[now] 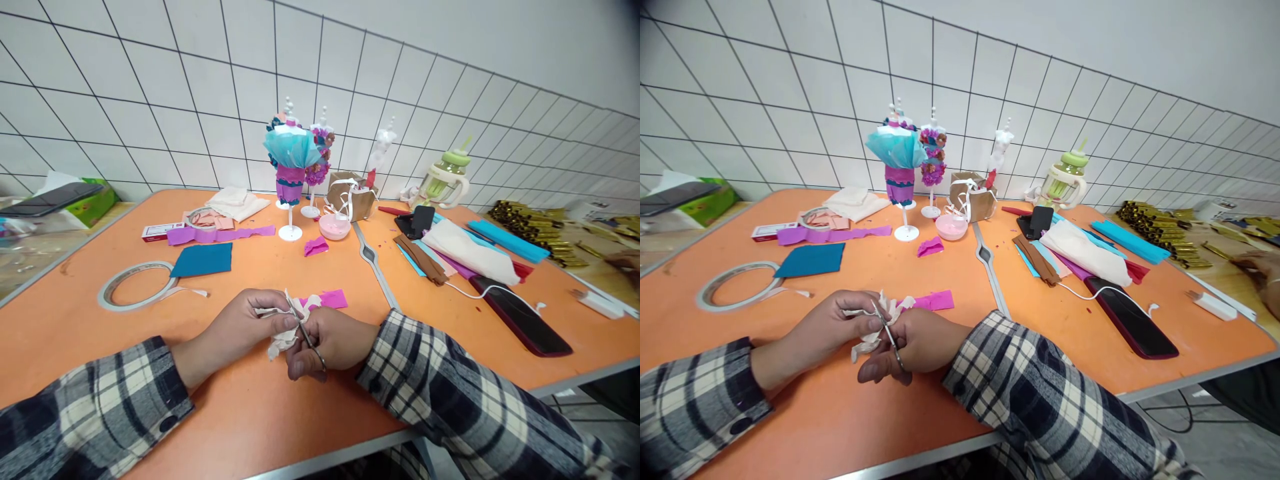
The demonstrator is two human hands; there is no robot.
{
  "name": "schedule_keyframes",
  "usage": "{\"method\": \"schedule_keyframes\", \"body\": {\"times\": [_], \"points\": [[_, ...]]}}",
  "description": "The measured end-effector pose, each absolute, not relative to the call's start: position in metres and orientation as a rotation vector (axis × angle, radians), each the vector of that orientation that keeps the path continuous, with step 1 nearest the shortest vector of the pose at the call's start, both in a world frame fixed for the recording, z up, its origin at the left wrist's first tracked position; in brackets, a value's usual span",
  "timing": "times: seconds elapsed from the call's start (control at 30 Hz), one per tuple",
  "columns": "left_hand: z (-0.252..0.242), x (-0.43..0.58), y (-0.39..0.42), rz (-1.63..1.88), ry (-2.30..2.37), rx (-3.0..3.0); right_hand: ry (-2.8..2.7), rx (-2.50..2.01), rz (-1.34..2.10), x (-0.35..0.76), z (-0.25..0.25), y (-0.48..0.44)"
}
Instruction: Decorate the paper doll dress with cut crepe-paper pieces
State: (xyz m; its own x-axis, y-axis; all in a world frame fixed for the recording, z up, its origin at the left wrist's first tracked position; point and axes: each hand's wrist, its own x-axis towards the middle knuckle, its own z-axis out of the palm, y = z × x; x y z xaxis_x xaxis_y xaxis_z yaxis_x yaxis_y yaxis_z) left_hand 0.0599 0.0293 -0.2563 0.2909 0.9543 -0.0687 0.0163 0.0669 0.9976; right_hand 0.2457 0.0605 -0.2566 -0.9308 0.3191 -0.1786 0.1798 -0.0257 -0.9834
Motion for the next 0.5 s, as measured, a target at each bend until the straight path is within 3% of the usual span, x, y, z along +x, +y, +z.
{"method": "schedule_keyframes", "body": {"times": [0.5], "points": [[-0.2509,0.0615,0.0295,0.923,1.104,1.446,-2.069,-0.635,2.167,0.2458,-0.2555,0.0589]]}}
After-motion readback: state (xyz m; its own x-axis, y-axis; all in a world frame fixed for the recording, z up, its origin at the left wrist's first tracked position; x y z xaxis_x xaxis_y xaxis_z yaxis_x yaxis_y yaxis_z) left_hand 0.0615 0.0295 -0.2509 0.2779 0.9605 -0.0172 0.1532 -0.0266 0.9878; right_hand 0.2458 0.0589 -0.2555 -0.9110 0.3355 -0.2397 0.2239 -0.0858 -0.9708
